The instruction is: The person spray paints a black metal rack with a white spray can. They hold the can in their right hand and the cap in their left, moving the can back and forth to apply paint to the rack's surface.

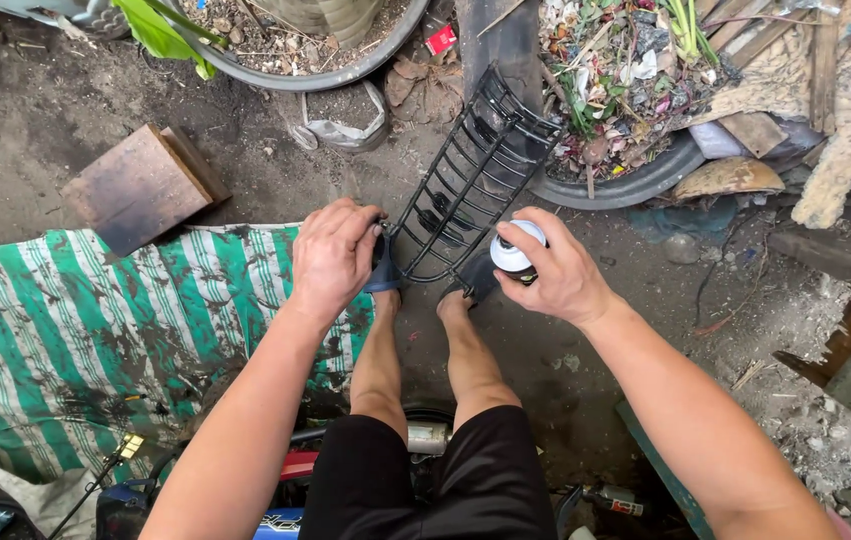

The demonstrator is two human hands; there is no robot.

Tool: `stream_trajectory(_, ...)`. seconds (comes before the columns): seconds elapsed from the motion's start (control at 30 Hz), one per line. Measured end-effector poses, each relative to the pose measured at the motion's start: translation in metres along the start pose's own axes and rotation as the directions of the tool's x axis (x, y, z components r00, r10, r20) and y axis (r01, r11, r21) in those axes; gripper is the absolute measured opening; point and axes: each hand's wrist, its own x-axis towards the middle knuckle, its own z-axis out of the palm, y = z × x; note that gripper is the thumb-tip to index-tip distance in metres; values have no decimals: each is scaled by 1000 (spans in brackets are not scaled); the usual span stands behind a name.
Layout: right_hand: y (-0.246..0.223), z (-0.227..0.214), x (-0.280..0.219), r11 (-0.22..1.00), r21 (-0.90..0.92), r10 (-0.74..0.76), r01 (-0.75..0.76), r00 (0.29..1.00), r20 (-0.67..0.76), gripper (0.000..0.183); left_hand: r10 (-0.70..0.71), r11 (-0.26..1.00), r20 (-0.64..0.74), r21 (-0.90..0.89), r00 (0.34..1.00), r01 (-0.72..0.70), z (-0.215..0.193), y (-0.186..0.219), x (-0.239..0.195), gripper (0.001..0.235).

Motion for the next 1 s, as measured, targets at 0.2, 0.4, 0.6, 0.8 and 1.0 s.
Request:
stream_trajectory(0.2, 1, -14, 19, 997, 31, 67, -64, 991, -115, 71, -43, 998, 0, -41, 999, 42, 1, 1, -3, 12)
stream_trajectory(0.4, -16, -14, 27, 1000, 30, 9, -10, 1000, 21, 71, -75, 996, -3, -52, 997, 74, -1, 4, -4, 12)
stream_trajectory(0.6, 10, 14, 30, 999, 10, -54, 53, 997, 53, 69, -83, 995, 11, -57, 997, 83, -6, 8, -2, 13)
stream_trajectory(0.8, 55, -24, 51, 982, -180, 67, -62, 997, 23, 77, -120, 992, 14, -41, 993, 120, 2, 5, -11, 14)
stream_trajectory(1.0, 22, -14, 52, 997, -76, -12, 25, 985, 170, 79, -133, 991, 11, -31, 991, 133, -2, 10, -12, 14)
